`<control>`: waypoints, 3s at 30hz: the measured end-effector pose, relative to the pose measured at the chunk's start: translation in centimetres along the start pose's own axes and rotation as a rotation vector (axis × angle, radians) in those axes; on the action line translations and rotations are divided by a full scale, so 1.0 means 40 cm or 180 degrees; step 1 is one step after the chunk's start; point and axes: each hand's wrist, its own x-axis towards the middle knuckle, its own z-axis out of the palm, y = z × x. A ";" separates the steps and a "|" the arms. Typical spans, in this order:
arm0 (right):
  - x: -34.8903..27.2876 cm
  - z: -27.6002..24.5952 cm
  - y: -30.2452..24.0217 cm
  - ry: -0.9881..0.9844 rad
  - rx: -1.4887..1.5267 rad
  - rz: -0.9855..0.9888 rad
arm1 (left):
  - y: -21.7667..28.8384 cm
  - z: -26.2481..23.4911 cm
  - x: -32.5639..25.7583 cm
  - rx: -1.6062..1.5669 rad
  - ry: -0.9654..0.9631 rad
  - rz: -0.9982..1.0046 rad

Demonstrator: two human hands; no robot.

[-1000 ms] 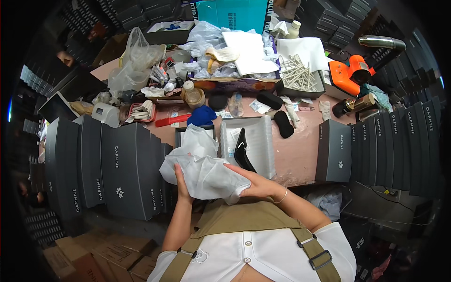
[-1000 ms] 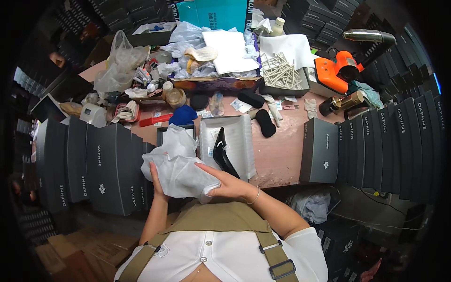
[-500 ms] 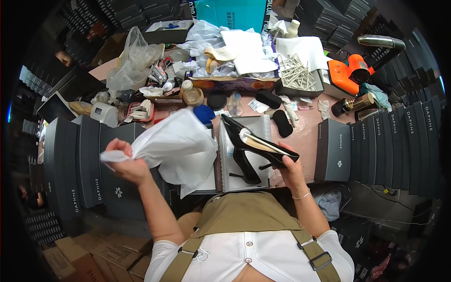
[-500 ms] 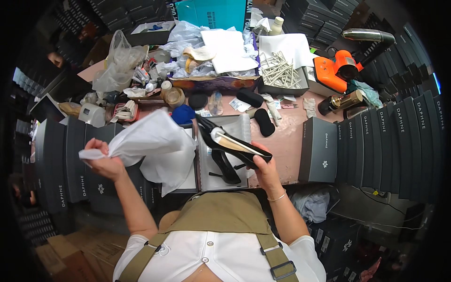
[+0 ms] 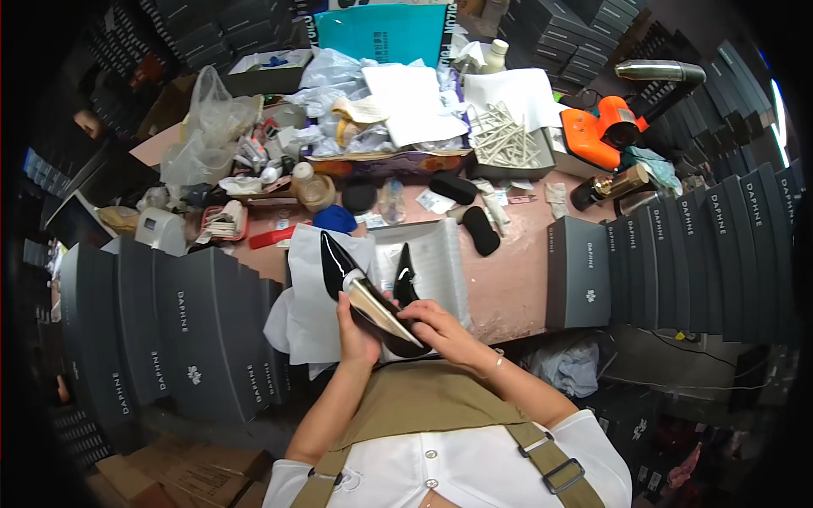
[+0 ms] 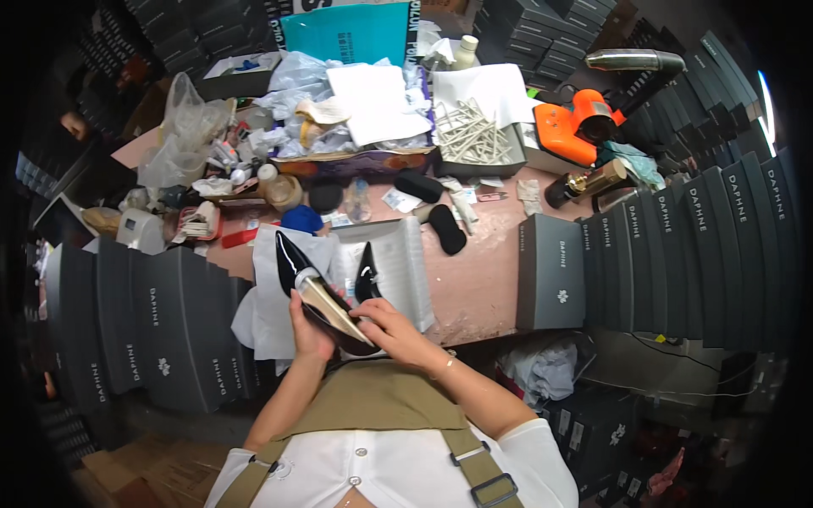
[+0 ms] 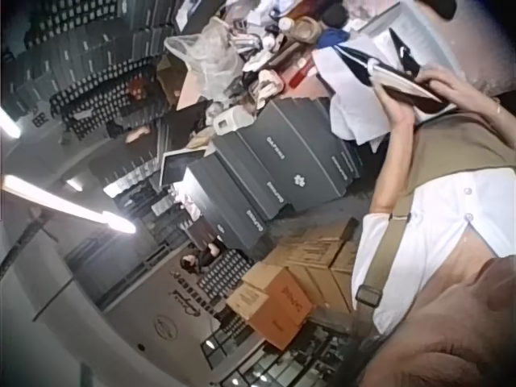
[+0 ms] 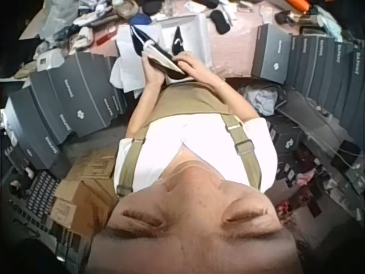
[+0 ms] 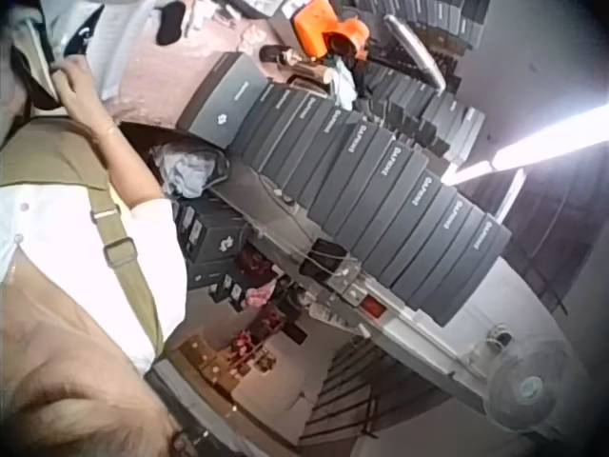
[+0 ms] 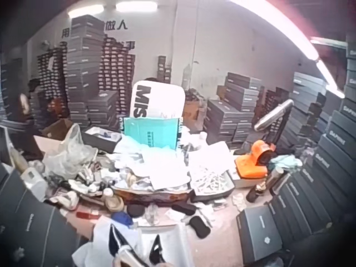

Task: Inspecting, cleaning, and packing high-heeled shoes into boxes.

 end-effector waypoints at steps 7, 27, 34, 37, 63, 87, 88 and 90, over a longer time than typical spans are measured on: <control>0.073 0.021 -0.006 -0.0352 -0.0673 0.0201 | -0.011 0.005 -0.001 0.1447 -0.0434 0.0845; 0.280 0.016 -0.045 -0.0561 -0.2793 -0.1036 | 0.019 0.030 -0.053 -0.0271 -0.0075 -0.0456; 0.202 0.064 0.019 -0.0073 -0.2528 -0.0770 | -0.027 0.015 -0.105 -0.0065 0.0137 -0.0147; 0.169 0.067 0.045 0.0073 -0.2521 -0.0633 | -0.048 0.001 -0.093 -0.0009 0.0172 -0.0284; 0.060 0.031 0.040 0.0616 -0.2946 -0.1363 | 0.002 -0.113 -0.051 0.0300 0.0256 -0.0840; 0.111 0.138 0.033 -0.0542 -0.1327 -0.0877 | 0.065 -0.063 0.049 0.1259 -0.0176 -0.0438; 0.115 0.126 0.041 -0.0753 -0.1304 -0.0580 | 0.054 -0.061 0.068 0.1278 0.0003 -0.0519; 0.126 0.147 0.072 -0.1018 -0.1261 -0.0090 | 0.040 -0.067 0.079 0.1403 0.0307 -0.0669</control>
